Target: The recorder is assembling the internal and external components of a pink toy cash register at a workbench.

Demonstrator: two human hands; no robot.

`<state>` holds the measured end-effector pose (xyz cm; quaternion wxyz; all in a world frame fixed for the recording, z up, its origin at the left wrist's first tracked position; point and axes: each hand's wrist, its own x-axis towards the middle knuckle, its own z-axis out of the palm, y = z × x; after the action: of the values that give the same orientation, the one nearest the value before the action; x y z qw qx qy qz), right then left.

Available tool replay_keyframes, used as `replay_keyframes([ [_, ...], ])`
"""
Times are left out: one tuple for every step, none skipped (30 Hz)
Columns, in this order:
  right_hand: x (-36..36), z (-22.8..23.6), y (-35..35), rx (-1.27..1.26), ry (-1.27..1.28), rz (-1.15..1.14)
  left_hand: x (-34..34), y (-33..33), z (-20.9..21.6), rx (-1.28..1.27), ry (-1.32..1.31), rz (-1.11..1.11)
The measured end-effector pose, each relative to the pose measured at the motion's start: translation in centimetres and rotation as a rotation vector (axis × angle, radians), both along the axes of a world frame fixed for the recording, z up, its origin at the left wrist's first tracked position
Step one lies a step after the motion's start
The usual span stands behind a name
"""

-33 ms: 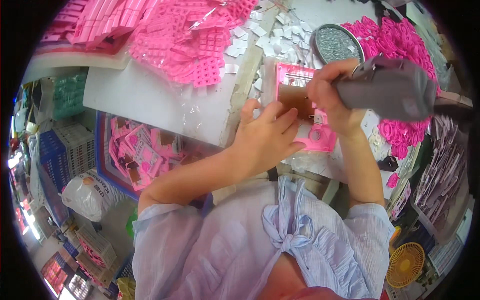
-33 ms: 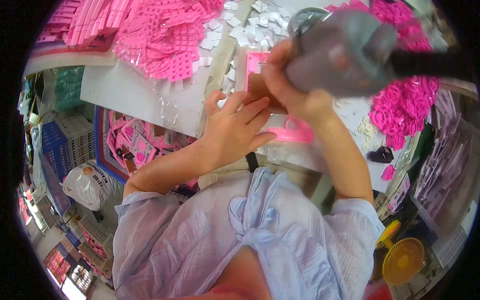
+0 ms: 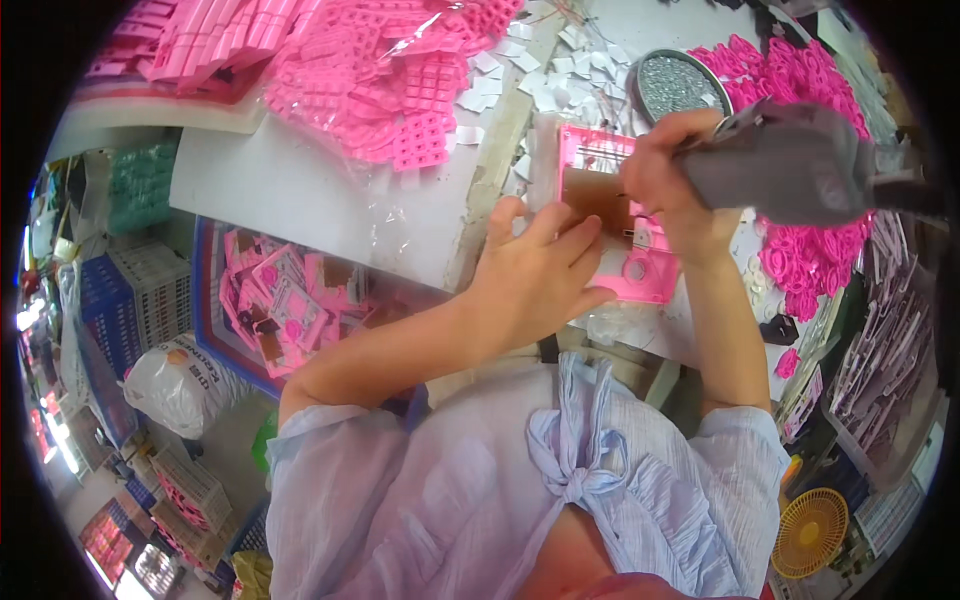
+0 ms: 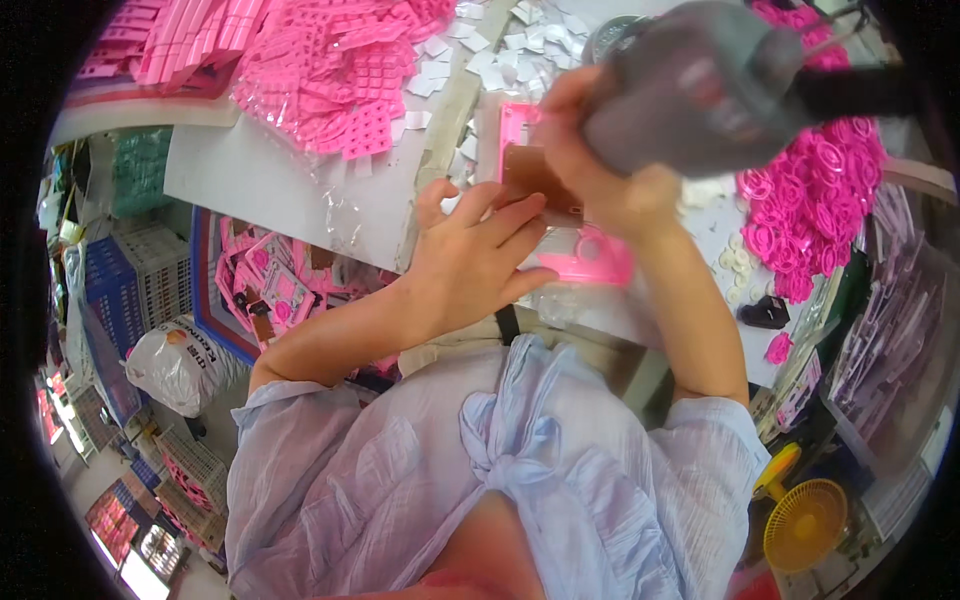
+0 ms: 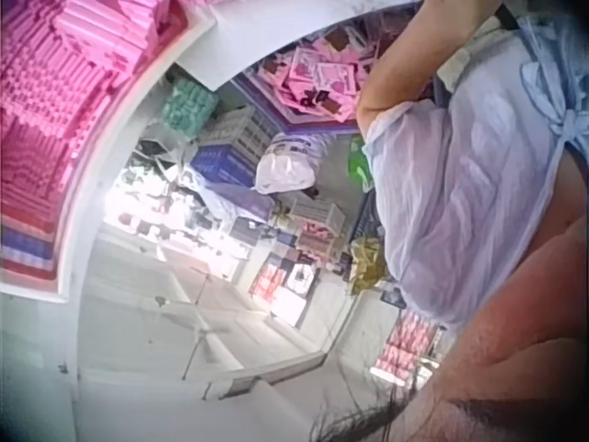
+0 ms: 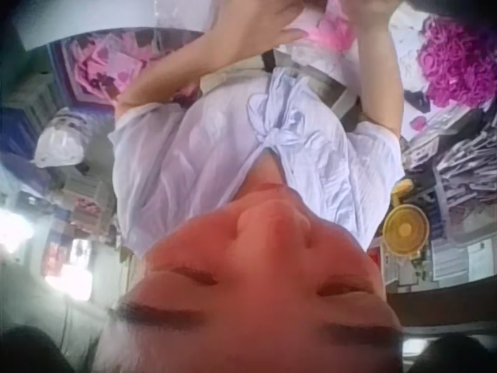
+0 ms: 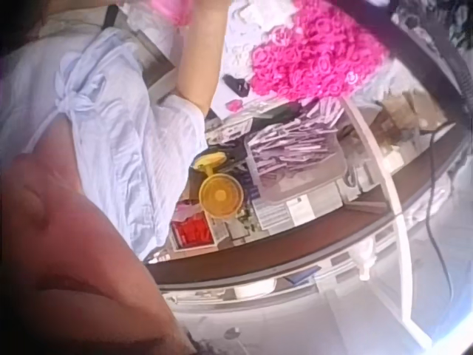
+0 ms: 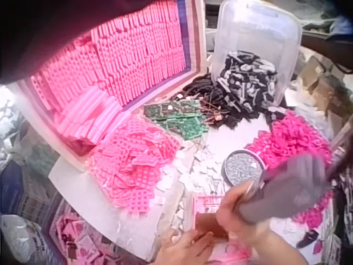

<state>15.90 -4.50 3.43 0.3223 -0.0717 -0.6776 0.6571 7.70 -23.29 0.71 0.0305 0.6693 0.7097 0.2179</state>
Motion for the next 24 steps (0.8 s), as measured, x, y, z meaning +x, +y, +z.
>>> replay_keyframes([
  [-0.1,0.5,0.1,-0.221,0.035,0.018,-0.2,-0.1,0.1,0.011,-0.058,-0.007],
  [-0.6,1.4,0.0,-0.262,0.156,0.081,-0.5,-0.2,0.2,0.022,-0.116,-0.012],
  [-1.3,2.2,-0.2,-0.304,0.276,0.145,-0.5,-0.8,0.2,0.085,-0.197,0.008],
  [-1.7,2.5,-0.6,-0.351,0.386,0.207,-0.1,-1.9,0.3,0.118,-0.269,0.032],
  [-2.0,2.4,-1.3,-0.373,0.392,0.225,0.3,-3.1,0.5,0.149,-0.339,0.052],
  [-2.5,2.0,-2.1,-0.373,0.342,0.179,0.3,-4.1,0.4,0.181,-0.409,0.072],
  [-3.0,1.5,-2.9,-0.366,0.292,0.129,-0.2,-4.8,0.1,0.190,-0.370,0.090],
  [-3.5,1.0,-3.7,-0.358,0.242,0.080,-0.9,-5.5,-0.2,0.198,-0.332,0.108],
  [-4.1,0.5,-4.0,-0.304,0.218,0.080,-1.5,-6.1,-0.4,0.207,-0.293,0.125],
  [-4.5,0.1,-4.1,-0.312,0.182,0.093,-2.0,-6.4,-0.6,0.229,-0.270,0.174],
  [-4.9,-0.3,-4.3,-0.318,0.145,0.104,-2.8,-6.5,-0.9,0.251,-0.247,0.221],
  [-5.2,-0.5,-4.5,-0.324,0.109,0.115,-3.3,-6.5,-1.1,0.273,-0.224,0.267],
  [-5.6,-0.5,-4.8,-0.156,0.020,0.068,-3.7,-6.4,-0.7,0.292,-0.229,0.290],
  [-5.7,-0.7,-5.1,-0.102,-0.048,0.032,-3.8,-6.4,-0.8,0.295,-0.237,0.289],
  [-5.8,-1.1,-5.4,-0.048,-0.116,-0.004,-3.8,-6.4,-0.8,0.298,-0.244,0.287],
  [-5.9,-1.3,-5.6,0.008,-0.182,-0.040,-3.9,-6.3,-0.9,0.302,-0.250,0.285],
  [-6.0,-1.5,-5.6,-0.031,-0.212,-0.037,-4.1,-6.1,-0.9,0.305,-0.252,0.290],
  [-6.0,-1.6,-5.6,-0.071,-0.241,-0.035,-4.2,-5.8,-0.8,0.309,-0.254,0.293],
  [-6.0,-1.6,-5.6,-0.112,-0.271,-0.033,-4.3,-5.6,-0.8,0.311,-0.255,0.297],
  [-5.9,-1.6,-5.6,-0.182,-0.169,-0.004,-4.5,-5.3,-0.9,0.308,-0.247,0.327],
  [-5.7,-1.4,-5.4,-0.252,-0.067,0.023,-4.7,-4.9,-1.1,0.304,-0.240,0.354],
  [-5.6,-1.0,-5.3,-0.321,0.037,0.055,-4.9,-4.6,-1.2,0.302,-0.230,0.386],
  [-5.3,-0.2,-5.2,-0.311,0.050,0.069,-4.9,-4.0,-1.0,0.292,-0.252,0.409],
  [-4.9,1.0,-5.0,-0.302,0.063,0.081,-4.8,-3.3,-0.6,0.281,-0.274,0.430],
])
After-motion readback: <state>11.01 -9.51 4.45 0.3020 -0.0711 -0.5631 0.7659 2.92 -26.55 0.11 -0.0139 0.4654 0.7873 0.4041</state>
